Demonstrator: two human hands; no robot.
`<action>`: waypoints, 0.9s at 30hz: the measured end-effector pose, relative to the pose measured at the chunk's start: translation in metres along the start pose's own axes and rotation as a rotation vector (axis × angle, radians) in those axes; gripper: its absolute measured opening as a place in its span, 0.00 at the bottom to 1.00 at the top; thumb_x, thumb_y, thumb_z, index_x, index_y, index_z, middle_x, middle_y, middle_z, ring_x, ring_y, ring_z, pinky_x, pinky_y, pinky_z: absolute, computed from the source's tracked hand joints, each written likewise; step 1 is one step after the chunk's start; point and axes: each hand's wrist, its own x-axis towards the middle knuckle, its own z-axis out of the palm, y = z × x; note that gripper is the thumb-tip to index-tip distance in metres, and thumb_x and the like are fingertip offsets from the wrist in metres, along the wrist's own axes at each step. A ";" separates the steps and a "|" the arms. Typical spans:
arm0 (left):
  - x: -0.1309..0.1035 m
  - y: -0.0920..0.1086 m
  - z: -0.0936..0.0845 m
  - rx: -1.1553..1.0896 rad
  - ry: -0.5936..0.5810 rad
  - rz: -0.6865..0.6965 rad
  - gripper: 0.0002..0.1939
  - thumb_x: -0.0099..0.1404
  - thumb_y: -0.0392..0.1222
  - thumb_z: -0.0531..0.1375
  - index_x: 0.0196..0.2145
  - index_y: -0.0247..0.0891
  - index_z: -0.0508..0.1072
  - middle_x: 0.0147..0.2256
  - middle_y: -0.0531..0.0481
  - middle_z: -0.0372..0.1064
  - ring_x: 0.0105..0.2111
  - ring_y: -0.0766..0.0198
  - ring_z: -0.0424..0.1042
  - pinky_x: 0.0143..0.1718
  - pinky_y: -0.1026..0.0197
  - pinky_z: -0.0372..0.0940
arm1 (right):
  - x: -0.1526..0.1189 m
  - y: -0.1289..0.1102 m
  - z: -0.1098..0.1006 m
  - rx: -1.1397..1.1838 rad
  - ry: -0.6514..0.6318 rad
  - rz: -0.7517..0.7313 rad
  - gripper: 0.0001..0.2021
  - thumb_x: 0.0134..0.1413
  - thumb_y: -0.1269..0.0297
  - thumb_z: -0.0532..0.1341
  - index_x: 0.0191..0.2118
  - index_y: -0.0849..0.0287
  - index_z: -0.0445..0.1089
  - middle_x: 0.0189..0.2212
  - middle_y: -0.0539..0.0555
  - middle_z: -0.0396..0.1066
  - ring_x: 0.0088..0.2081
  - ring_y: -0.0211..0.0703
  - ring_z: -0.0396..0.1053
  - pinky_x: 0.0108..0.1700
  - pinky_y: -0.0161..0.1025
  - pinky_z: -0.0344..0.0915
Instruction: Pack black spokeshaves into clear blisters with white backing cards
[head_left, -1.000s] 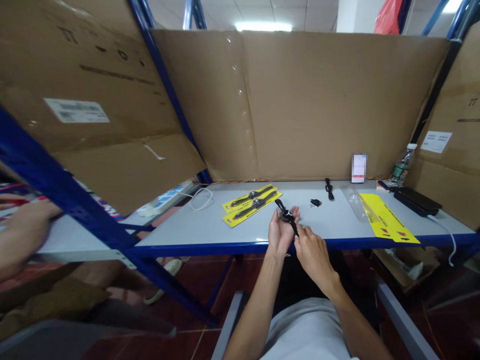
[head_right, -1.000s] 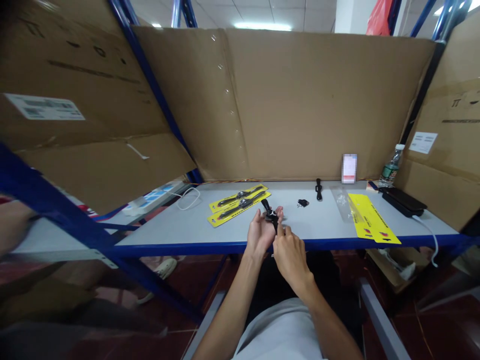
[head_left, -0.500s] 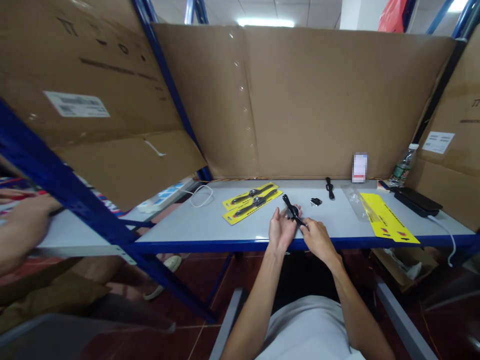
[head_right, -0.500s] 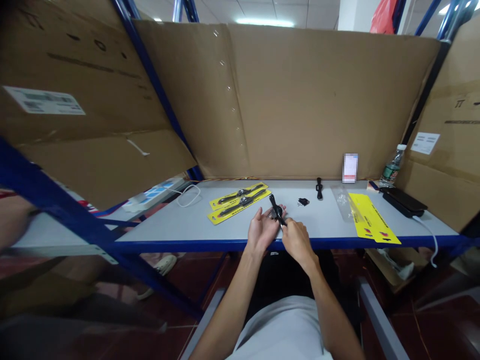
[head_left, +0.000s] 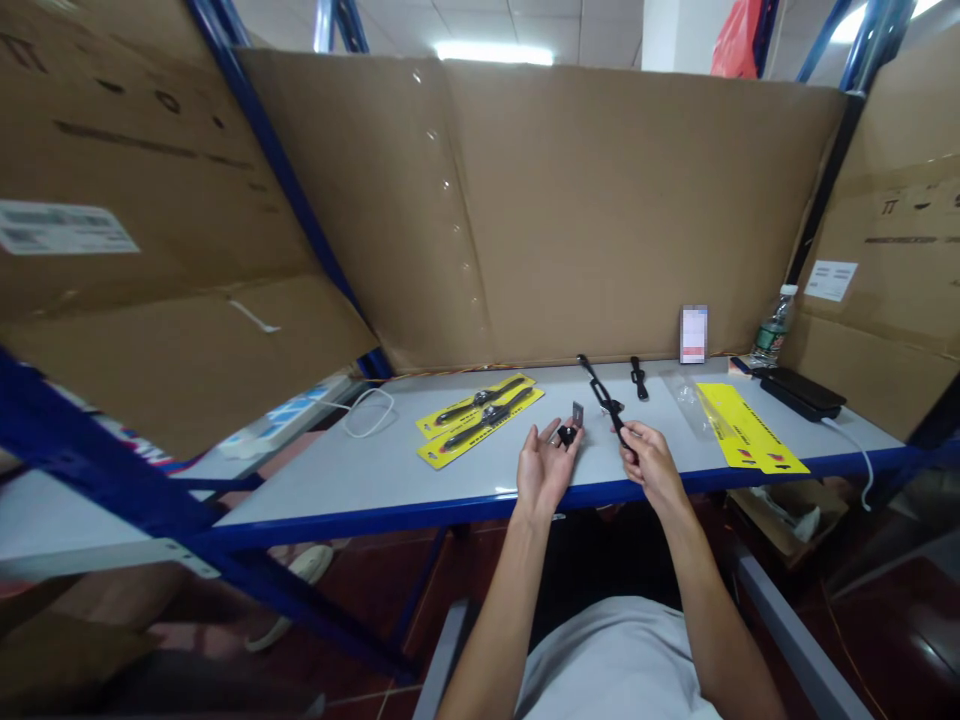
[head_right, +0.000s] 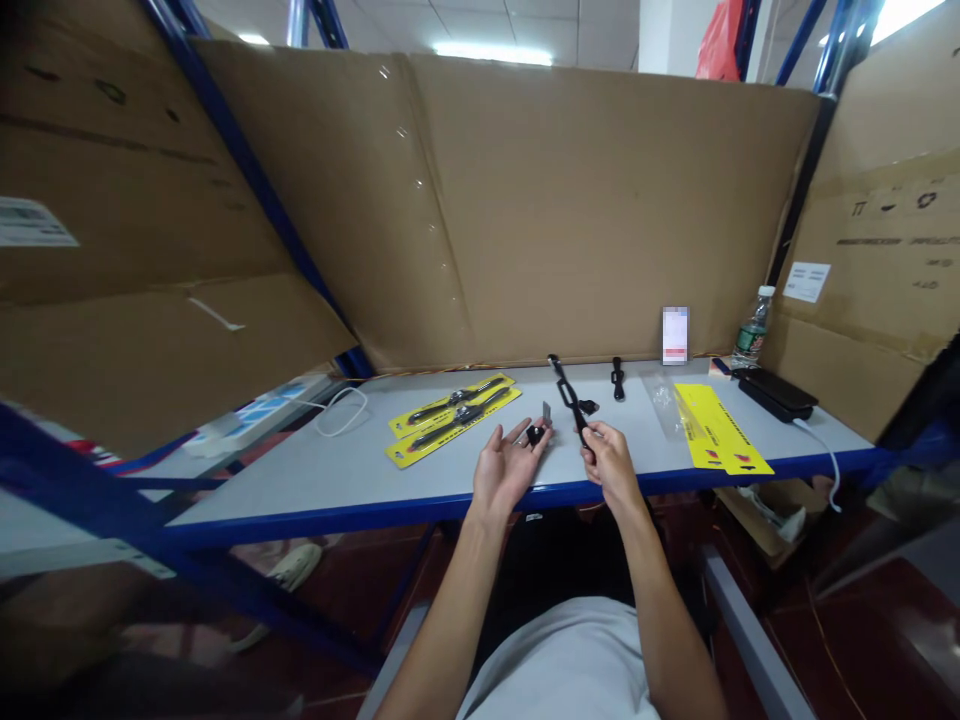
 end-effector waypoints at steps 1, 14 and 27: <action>0.000 0.000 0.000 0.002 0.006 0.003 0.20 0.77 0.47 0.47 0.56 0.30 0.67 0.56 0.27 0.67 0.55 0.48 0.75 0.43 0.48 0.79 | 0.002 -0.002 -0.009 -0.029 0.049 -0.029 0.21 0.47 0.45 0.64 0.39 0.57 0.65 0.17 0.40 0.56 0.15 0.30 0.46 0.18 0.30 0.43; 0.005 -0.009 -0.005 0.148 0.006 0.157 0.03 0.71 0.37 0.58 0.41 0.38 0.71 0.39 0.43 0.72 0.47 0.59 0.76 0.54 0.54 0.72 | 0.011 -0.015 -0.071 -1.317 0.545 0.063 0.18 0.68 0.68 0.51 0.51 0.66 0.75 0.43 0.71 0.77 0.47 0.57 0.76 0.46 0.44 0.64; 0.015 -0.014 0.012 0.537 -0.069 0.374 0.20 0.66 0.41 0.67 0.55 0.50 0.75 0.68 0.51 0.61 0.72 0.62 0.51 0.71 0.58 0.47 | 0.049 -0.036 -0.067 -1.396 0.418 0.140 0.18 0.71 0.63 0.52 0.57 0.67 0.69 0.51 0.72 0.74 0.54 0.57 0.74 0.49 0.44 0.64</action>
